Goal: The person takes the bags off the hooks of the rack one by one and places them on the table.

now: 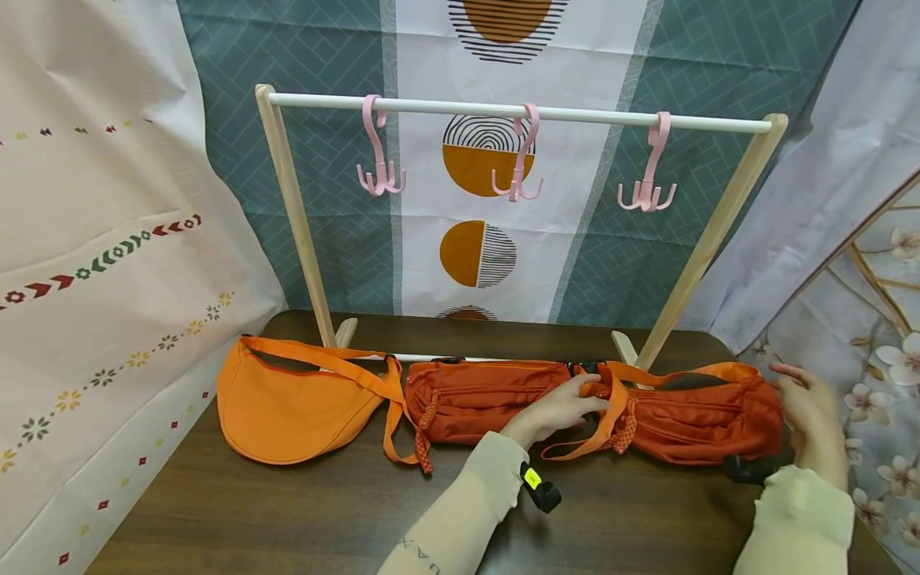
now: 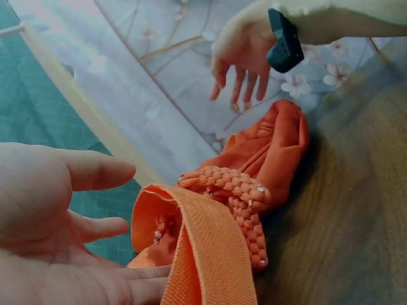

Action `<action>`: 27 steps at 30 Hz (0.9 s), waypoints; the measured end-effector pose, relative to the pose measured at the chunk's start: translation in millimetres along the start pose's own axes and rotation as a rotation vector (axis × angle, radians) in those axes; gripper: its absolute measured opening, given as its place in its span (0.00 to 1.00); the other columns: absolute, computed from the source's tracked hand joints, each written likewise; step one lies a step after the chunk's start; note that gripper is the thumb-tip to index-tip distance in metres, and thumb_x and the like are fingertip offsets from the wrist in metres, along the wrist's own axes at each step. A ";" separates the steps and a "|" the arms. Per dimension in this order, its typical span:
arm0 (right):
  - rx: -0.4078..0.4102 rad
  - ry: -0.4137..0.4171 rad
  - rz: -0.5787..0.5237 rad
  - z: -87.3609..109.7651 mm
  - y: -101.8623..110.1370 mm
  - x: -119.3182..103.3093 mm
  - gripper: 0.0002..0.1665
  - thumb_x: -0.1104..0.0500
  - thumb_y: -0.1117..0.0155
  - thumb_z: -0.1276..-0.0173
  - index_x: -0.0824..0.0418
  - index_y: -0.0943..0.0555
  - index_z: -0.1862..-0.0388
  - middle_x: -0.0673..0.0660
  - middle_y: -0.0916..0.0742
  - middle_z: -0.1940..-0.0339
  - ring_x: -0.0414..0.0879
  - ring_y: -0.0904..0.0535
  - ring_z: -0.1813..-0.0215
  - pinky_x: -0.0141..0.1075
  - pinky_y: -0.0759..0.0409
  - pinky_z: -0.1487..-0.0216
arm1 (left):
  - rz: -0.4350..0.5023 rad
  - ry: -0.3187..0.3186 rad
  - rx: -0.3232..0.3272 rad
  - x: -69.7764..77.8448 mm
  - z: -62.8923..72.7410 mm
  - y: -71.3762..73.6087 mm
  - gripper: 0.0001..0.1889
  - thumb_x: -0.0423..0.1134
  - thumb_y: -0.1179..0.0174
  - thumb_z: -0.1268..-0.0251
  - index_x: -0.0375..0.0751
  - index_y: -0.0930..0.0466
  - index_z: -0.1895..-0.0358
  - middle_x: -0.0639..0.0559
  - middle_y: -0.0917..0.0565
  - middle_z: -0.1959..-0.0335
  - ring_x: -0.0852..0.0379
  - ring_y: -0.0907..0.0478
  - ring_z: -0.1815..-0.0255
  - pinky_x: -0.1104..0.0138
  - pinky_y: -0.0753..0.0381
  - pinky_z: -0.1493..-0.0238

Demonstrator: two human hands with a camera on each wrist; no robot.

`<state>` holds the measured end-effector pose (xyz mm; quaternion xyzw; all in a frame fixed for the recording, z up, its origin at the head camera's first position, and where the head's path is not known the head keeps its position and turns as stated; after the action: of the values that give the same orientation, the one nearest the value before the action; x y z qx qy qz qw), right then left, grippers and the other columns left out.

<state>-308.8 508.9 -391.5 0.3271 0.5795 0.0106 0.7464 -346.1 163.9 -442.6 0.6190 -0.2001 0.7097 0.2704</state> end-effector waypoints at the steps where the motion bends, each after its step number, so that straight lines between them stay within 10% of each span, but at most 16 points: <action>1: 0.004 0.006 -0.005 2.2 -0.3 -4.5 0.32 0.50 0.62 0.17 0.45 0.38 0.17 0.69 0.32 0.29 0.58 0.32 0.37 0.41 0.29 0.44 | 0.001 -0.004 0.006 0.6 0.0 1.4 0.31 0.41 0.40 0.21 0.45 0.38 0.20 0.43 0.33 0.23 0.49 0.25 0.30 0.49 0.25 0.32; 9: -0.032 0.155 -0.039 19.2 -10.8 -44.9 0.26 0.48 0.61 0.14 0.39 0.32 0.22 0.54 0.22 0.36 0.64 0.45 0.20 0.56 0.46 0.21 | -0.003 -0.026 0.020 11.9 2.3 6.3 0.31 0.41 0.42 0.20 0.45 0.39 0.19 0.42 0.30 0.26 0.48 0.25 0.31 0.49 0.25 0.31; 13: -0.066 0.254 -0.021 28.3 -20.9 -71.9 0.23 0.48 0.57 0.14 0.41 0.27 0.26 0.27 0.27 0.53 0.51 0.33 0.34 0.49 0.39 0.27 | -0.008 -0.065 0.028 22.8 4.9 14.3 0.31 0.41 0.42 0.19 0.45 0.39 0.19 0.45 0.22 0.37 0.47 0.23 0.34 0.50 0.24 0.32; 19: -0.168 0.379 0.005 44.0 -46.7 -104.8 0.17 0.48 0.53 0.14 0.37 0.23 0.34 0.28 0.24 0.51 0.28 0.32 0.47 0.39 0.34 0.34 | 0.008 -0.120 0.025 38.2 12.7 26.6 0.27 0.40 0.45 0.18 0.47 0.36 0.21 0.43 0.22 0.35 0.42 0.24 0.32 0.51 0.22 0.34; 27: -0.299 0.534 0.046 61.7 -78.2 -132.0 0.13 0.52 0.51 0.13 0.44 0.22 0.39 0.29 0.17 0.56 0.24 0.22 0.53 0.21 0.25 0.55 | 0.011 -0.194 0.083 50.6 20.7 51.3 0.19 0.40 0.45 0.17 0.48 0.24 0.29 0.50 0.19 0.42 0.44 0.22 0.36 0.51 0.21 0.36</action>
<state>-326.7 366.0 -310.3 0.2124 0.7397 0.1982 0.6070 -367.0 118.3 -386.8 0.6943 -0.1989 0.6557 0.2200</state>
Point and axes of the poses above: each hand's wrist, its own z-axis away from the middle knuckle, its own y-axis out of the back of the hand, x = y × z, the point moved 10 cm from there along -z, towards the middle knuckle
